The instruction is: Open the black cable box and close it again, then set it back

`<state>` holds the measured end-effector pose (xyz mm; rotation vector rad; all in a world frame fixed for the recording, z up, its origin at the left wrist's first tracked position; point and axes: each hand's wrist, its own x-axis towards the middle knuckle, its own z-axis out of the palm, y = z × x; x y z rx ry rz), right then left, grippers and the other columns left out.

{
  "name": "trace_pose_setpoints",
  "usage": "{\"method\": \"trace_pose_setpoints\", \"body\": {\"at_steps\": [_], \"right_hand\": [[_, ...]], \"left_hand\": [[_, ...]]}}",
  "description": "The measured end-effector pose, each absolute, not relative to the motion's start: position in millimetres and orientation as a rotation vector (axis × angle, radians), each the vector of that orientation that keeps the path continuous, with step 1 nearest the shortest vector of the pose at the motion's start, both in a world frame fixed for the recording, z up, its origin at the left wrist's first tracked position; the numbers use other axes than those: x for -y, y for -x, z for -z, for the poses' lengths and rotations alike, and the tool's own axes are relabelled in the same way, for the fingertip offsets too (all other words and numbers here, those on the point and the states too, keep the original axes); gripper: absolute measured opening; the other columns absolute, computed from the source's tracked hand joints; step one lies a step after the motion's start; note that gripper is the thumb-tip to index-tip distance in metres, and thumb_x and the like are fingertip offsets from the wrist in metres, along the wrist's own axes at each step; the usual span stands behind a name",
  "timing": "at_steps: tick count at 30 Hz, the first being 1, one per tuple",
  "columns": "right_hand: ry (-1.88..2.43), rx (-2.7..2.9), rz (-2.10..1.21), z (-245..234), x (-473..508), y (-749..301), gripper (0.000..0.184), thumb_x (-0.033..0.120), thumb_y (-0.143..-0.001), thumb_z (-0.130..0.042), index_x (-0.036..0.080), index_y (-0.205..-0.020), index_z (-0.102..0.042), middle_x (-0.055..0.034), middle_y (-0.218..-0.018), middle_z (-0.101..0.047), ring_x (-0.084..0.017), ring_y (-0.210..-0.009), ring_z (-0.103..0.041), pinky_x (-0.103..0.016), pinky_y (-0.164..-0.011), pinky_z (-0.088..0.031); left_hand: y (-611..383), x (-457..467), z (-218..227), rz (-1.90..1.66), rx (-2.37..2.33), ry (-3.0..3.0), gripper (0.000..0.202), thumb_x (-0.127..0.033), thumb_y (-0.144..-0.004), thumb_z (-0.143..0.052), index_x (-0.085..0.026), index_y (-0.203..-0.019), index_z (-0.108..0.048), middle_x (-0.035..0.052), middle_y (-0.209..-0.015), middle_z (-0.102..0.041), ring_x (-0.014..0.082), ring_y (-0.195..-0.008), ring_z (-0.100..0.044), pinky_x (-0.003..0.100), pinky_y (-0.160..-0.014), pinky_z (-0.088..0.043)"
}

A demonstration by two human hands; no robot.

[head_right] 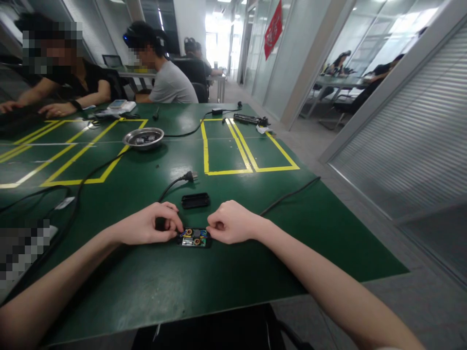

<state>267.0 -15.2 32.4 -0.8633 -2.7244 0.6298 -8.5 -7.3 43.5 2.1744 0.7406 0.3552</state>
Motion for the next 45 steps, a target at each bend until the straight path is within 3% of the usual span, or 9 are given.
{"method": "trace_pose_setpoints", "body": {"at_steps": [4,12,25,29,32,37,40,43,45], "right_hand": [[0.899,2.718,-0.614,-31,14,-267,0.04,0.027,-0.096,-0.054,0.02,-0.058,-0.046,0.0041,-0.051,-0.046,-0.01,-0.047,-0.038,-0.027,-0.058,-0.025],[0.999,2.669,-0.366,-25,4,-276,0.037,0.029,-0.099,-0.054,0.018,-0.064,-0.06,-0.0014,-0.06,-0.059,-0.012,-0.055,-0.048,-0.026,-0.059,-0.028],[1.273,2.811,-0.219,-35,3,-267,0.034,0.031,-0.097,-0.057,0.018,-0.066,-0.063,-0.0027,-0.064,-0.065,-0.013,-0.056,-0.05,-0.027,-0.057,-0.023],[1.269,2.78,-0.222,-34,2,-266,0.024,0.025,-0.092,-0.06,0.018,-0.069,-0.065,-0.0018,-0.065,-0.066,-0.013,-0.058,-0.053,-0.026,-0.059,-0.026],[1.258,2.736,-0.239,-32,1,-265,0.016,0.025,-0.088,-0.064,0.019,-0.074,-0.068,-0.0001,-0.066,-0.067,-0.013,-0.059,-0.055,-0.025,-0.061,-0.029],[1.377,2.589,-0.101,-22,-4,-263,0.018,0.033,-0.09,-0.066,0.019,-0.078,-0.069,-0.0009,-0.067,-0.068,-0.015,-0.061,-0.058,-0.026,-0.059,-0.029],[1.337,2.456,-0.085,-13,-10,-263,0.018,0.034,-0.094,-0.065,0.019,-0.083,-0.07,-0.0019,-0.072,-0.069,-0.016,-0.065,-0.062,-0.027,-0.062,-0.037],[1.201,2.305,-0.106,-5,-19,-268,0.019,0.032,-0.098,-0.059,0.02,-0.1,-0.074,-0.0078,-0.096,-0.075,-0.022,-0.089,-0.07,-0.032,-0.078,-0.052],[1.11,2.266,-0.138,-1,-26,-274,0.028,0.03,-0.101,-0.054,0.022,-0.121,-0.072,-0.0114,-0.121,-0.074,-0.026,-0.113,-0.068,-0.041,-0.097,-0.054]], "left_hand": [[7,9,-45,-0.338,-0.782,-2.192,0.016,-0.021,-0.084,-0.065,-0.016,-0.09,-0.079,-0.0009,-0.065,-0.068,0.0119,-0.06,-0.062,0.023,-0.067,-0.049],[2,7,-35,-0.497,-0.938,-2.382,0.013,-0.02,-0.083,-0.065,-0.018,-0.088,-0.077,-0.0028,-0.065,-0.065,0.0118,-0.061,-0.057,0.026,-0.076,-0.048],[5,7,-33,-0.483,-0.911,-2.52,0.018,-0.026,-0.086,-0.063,-0.02,-0.097,-0.075,-0.0006,-0.076,-0.067,0.0134,-0.065,-0.061,0.024,-0.065,-0.044],[7,5,-35,-0.487,-0.902,-2.59,0.041,-0.04,-0.077,-0.076,-0.019,-0.111,-0.069,0.0005,-0.09,-0.067,0.0149,-0.07,-0.062,0.025,-0.063,-0.045],[7,4,-33,-0.478,-0.937,-2.648,0.052,-0.054,-0.074,-0.081,-0.019,-0.11,-0.067,0.0002,-0.089,-0.065,0.0165,-0.071,-0.063,0.026,-0.063,-0.045],[7,-1,-24,-0.553,-0.98,-2.738,0.045,-0.051,-0.083,-0.078,-0.02,-0.114,-0.067,0.0046,-0.1,-0.069,0.0214,-0.086,-0.068,0.03,-0.074,-0.052],[10,-6,-21,-0.644,-1.048,-2.775,0.059,-0.057,-0.081,-0.079,-0.019,-0.123,-0.066,0.0114,-0.116,-0.068,0.0291,-0.103,-0.067,0.04,-0.09,-0.054],[13,-10,-18,-0.666,-1.12,-2.779,0.081,-0.07,-0.077,-0.077,-0.019,-0.139,-0.059,0.018,-0.138,-0.061,0.0369,-0.126,-0.059,0.052,-0.107,-0.048],[13,-10,-15,-0.618,-1.139,-2.76,0.091,-0.074,-0.077,-0.075,-0.022,-0.149,-0.052,0.0183,-0.15,-0.056,0.039,-0.135,-0.054,0.056,-0.113,-0.042]]}}
